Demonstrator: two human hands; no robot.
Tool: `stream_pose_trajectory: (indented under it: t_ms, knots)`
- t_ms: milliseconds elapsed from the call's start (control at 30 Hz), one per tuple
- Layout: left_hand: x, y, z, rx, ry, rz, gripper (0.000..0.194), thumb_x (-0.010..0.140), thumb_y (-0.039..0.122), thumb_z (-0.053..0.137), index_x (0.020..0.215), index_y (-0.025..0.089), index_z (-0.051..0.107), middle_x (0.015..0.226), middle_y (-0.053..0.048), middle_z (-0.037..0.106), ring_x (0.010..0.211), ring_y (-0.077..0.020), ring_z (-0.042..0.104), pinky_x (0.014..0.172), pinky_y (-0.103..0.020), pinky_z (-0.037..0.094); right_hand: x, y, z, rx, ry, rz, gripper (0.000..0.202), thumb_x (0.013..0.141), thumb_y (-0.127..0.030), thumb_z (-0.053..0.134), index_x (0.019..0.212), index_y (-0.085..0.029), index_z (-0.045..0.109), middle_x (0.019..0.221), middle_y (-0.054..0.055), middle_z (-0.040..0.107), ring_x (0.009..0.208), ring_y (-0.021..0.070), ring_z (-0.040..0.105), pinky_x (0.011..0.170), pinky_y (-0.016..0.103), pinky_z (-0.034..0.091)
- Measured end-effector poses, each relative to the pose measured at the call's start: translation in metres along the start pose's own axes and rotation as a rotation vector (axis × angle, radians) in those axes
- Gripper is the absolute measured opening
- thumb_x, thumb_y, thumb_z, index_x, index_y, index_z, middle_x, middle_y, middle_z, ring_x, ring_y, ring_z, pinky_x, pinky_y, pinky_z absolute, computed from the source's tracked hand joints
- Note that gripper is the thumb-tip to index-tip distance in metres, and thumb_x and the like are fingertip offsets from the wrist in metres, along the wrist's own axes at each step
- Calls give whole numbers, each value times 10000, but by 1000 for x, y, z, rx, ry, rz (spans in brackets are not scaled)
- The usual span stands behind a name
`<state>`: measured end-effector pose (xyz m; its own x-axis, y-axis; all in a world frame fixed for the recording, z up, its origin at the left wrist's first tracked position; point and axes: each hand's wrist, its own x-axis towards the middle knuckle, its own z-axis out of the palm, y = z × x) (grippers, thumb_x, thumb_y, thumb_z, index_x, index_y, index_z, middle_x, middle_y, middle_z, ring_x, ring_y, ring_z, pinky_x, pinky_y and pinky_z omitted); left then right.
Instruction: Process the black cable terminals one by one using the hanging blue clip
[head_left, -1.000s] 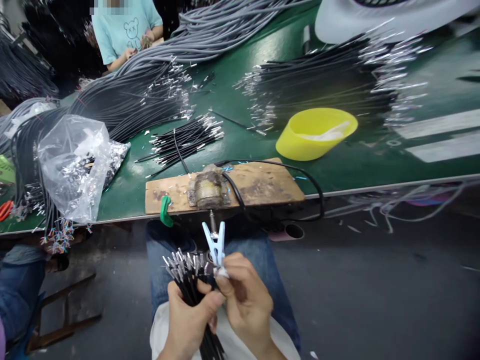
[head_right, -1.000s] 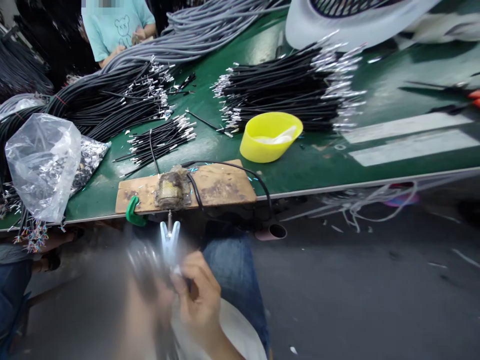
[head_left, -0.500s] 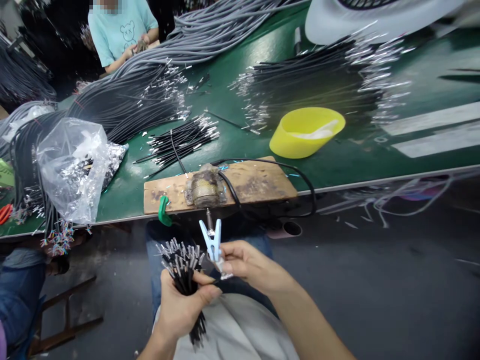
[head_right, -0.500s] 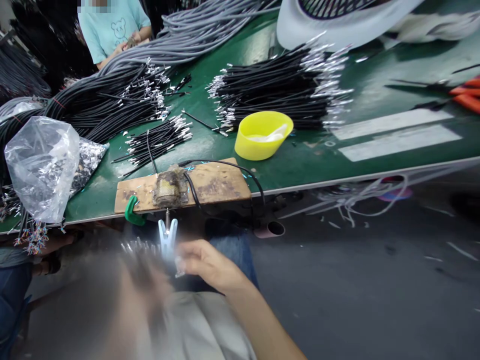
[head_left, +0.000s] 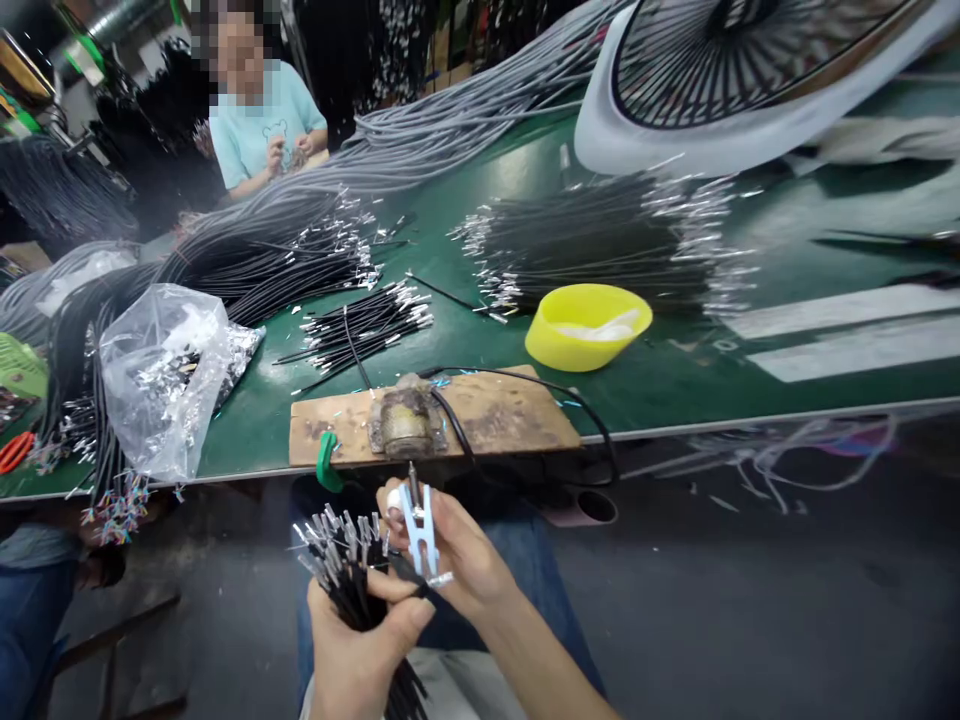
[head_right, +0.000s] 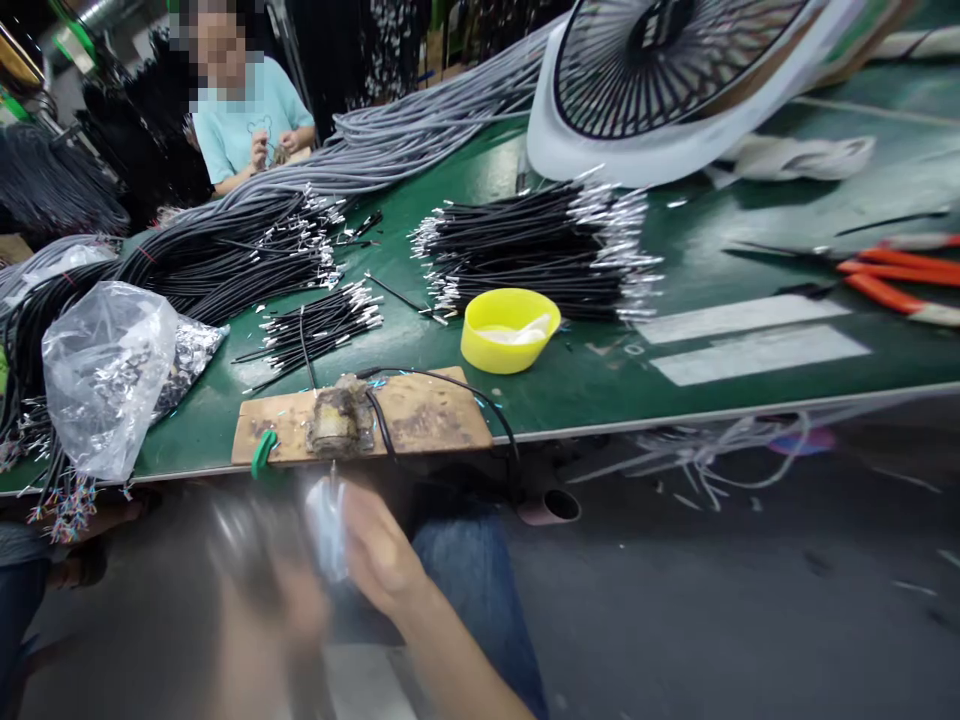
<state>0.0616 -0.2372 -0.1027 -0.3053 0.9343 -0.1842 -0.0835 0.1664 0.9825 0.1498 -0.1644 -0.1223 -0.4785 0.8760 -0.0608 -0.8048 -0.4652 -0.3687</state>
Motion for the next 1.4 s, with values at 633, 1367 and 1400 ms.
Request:
stream_pose_trajectory:
  t_ms: [633, 1367, 1400]
  knots:
    - [-20, -18, -18, 72, 25, -327, 350, 636, 400, 722, 829, 109, 743, 382, 16, 487, 319, -85, 413, 340, -214, 360, -59, 0, -25, -884, 221, -552, 141, 738, -288, 677, 633, -215, 617, 562, 9, 493, 564, 160, 454, 533, 290, 370]
    - [-29, -32, -8, -37, 131, -377, 509, 536, 566, 732, 728, 167, 481, 513, 46, 470, 365, -38, 373, 366, -190, 303, -61, 35, -15, -666, 316, -288, 240, 783, -398, 607, 731, -193, 720, 706, 62, 569, 684, 191, 527, 616, 295, 418]
    - [-29, -32, -8, -47, 116, -377, 511, 538, 571, 730, 721, 170, 471, 499, 53, 454, 362, -35, 359, 365, -190, 291, -60, 37, -14, -606, 333, -259, 242, 759, -410, 629, 720, -188, 719, 704, 61, 567, 676, 187, 519, 615, 297, 420]
